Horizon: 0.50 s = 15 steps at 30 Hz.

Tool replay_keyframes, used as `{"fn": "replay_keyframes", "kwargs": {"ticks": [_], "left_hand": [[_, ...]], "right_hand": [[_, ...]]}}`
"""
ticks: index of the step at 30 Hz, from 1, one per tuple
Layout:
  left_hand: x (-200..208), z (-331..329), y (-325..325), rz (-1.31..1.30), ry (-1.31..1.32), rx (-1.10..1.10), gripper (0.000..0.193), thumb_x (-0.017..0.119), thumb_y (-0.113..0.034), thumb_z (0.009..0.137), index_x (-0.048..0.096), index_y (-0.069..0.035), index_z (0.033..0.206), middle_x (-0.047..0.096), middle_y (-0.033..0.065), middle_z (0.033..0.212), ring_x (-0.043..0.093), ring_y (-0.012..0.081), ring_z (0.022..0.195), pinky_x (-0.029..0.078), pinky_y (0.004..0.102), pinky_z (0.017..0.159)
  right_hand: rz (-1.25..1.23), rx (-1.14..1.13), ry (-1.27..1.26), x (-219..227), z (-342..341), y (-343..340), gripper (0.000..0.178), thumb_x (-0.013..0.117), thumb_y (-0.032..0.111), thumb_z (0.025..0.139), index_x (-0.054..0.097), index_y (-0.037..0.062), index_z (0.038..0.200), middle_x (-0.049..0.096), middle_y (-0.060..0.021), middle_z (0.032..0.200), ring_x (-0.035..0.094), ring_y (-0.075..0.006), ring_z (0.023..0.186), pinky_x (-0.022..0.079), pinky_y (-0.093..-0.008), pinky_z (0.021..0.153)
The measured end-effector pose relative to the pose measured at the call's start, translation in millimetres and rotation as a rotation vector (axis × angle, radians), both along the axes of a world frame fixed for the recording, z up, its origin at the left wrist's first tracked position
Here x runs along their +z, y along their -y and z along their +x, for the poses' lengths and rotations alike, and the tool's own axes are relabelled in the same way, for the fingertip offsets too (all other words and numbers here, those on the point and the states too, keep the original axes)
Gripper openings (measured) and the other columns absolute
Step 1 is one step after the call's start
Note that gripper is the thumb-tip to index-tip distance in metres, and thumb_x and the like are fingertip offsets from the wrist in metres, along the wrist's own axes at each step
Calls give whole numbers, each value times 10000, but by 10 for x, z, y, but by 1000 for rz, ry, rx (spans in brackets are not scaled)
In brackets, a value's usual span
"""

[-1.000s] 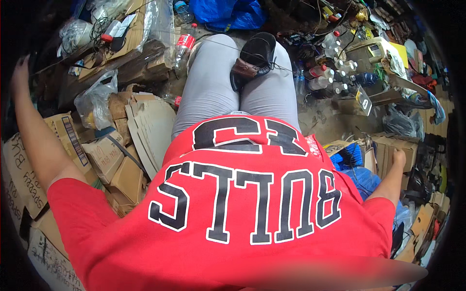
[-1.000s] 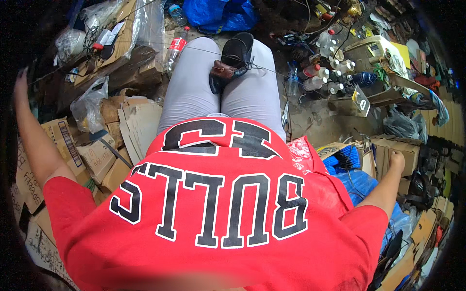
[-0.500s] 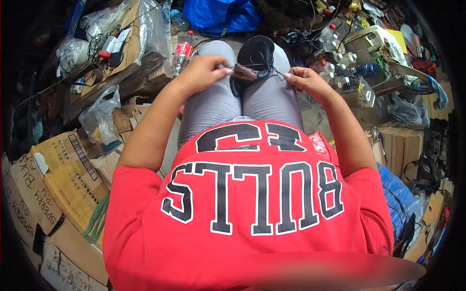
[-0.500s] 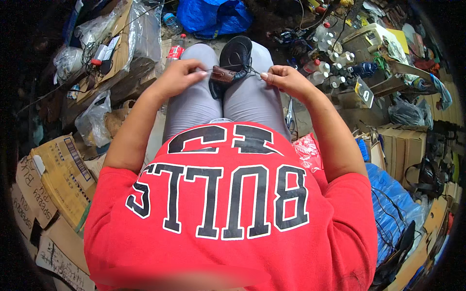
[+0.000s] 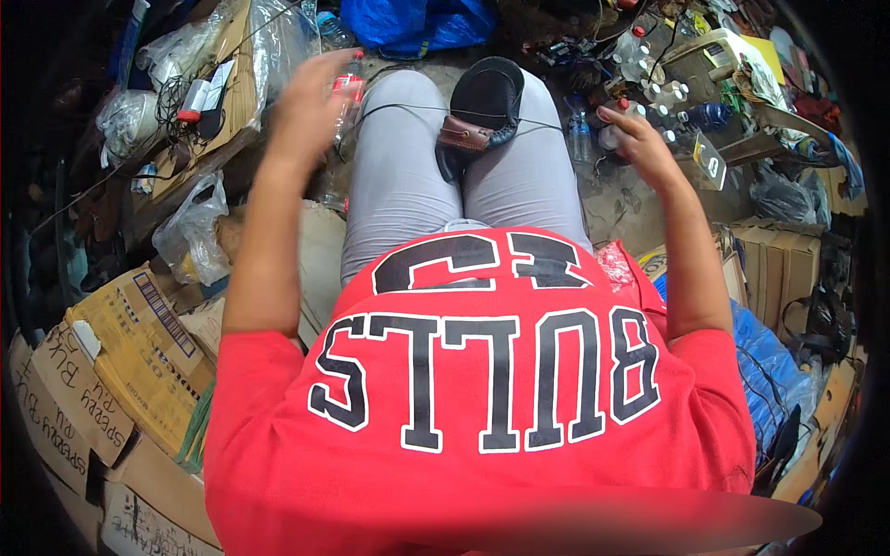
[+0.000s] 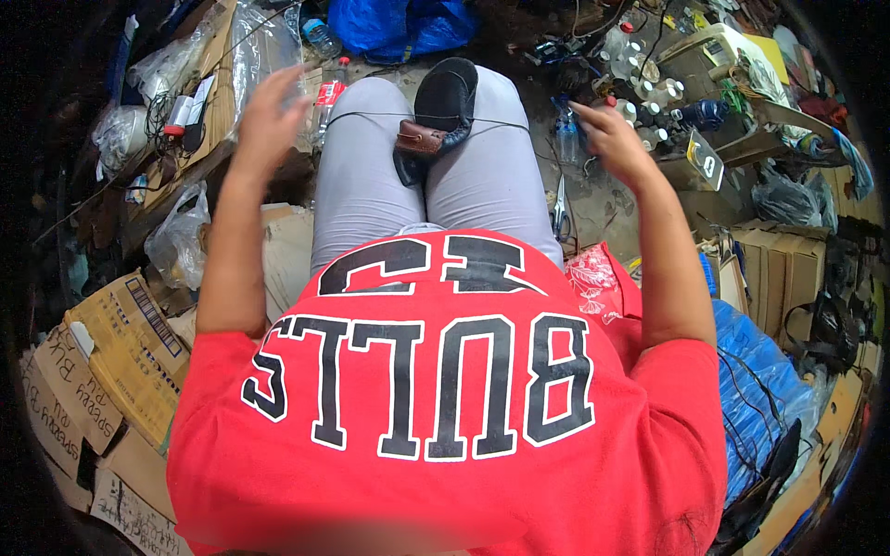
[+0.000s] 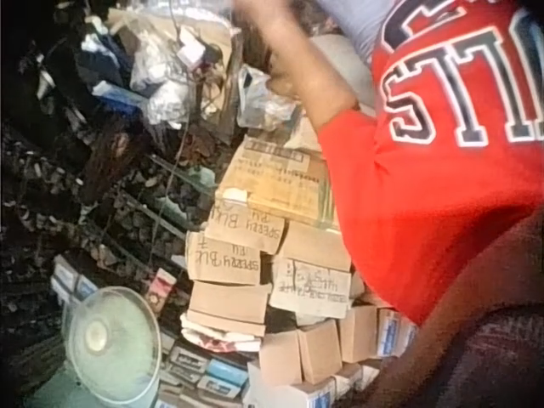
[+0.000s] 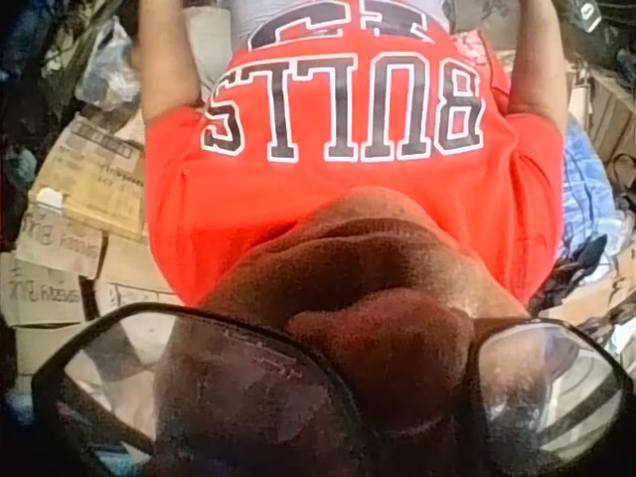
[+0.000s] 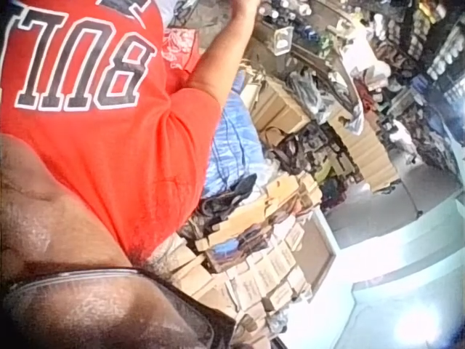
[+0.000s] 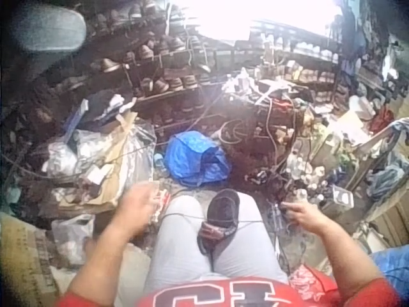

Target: Hand-stitching a black leather shoe component using a needle and thread.

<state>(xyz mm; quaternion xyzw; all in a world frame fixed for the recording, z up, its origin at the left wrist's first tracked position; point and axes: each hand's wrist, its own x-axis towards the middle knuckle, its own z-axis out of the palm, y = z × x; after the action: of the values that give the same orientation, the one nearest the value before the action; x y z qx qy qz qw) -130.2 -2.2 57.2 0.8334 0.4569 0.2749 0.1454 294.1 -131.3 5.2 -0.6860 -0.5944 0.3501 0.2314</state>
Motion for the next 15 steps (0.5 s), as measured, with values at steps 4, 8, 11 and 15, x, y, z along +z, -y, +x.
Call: {"fn": "replay_keyframes", "kwargs": {"ticks": [4, 8, 11, 15], "left_hand": [[47, 967, 183, -37, 66, -489, 355, 690, -150, 744, 603, -83, 1082, 531, 115, 1226, 502, 271, 1136, 397, 345, 957], [14, 1343, 26, -172, -233, -537, 309, 721, -216, 727, 616, -62, 974, 576, 115, 1082, 550, 289, 1005, 434, 346, 862], [63, 1414, -46, -311, -361, -587, 303, 727, -251, 699, 659, -70, 933, 622, 134, 1003, 591, 299, 902, 466, 350, 792], [-108, 1362, -159, -459, -189, -622, 254, 720, -236, 717, 673, -53, 886, 645, 132, 849, 614, 245, 818, 467, 327, 766]], "right_hand": [[166, 181, -276, 298, -775, -300, 207, 607, 19, 818, 658, 49, 1016, 562, -29, 897, 555, -98, 768, 470, -242, 708], [154, 193, -302, 219, -885, -423, 146, 645, -23, 765, 674, 43, 892, 584, -22, 856, 583, -94, 774, 476, -237, 722], [194, 223, -269, 163, -847, -451, 174, 641, -52, 741, 681, 58, 869, 580, -23, 813, 586, -98, 777, 479, -243, 722], [166, 239, -292, 139, -888, -461, 132, 630, -62, 753, 662, 33, 839, 547, -3, 837, 560, -91, 788, 461, -226, 733]]}}
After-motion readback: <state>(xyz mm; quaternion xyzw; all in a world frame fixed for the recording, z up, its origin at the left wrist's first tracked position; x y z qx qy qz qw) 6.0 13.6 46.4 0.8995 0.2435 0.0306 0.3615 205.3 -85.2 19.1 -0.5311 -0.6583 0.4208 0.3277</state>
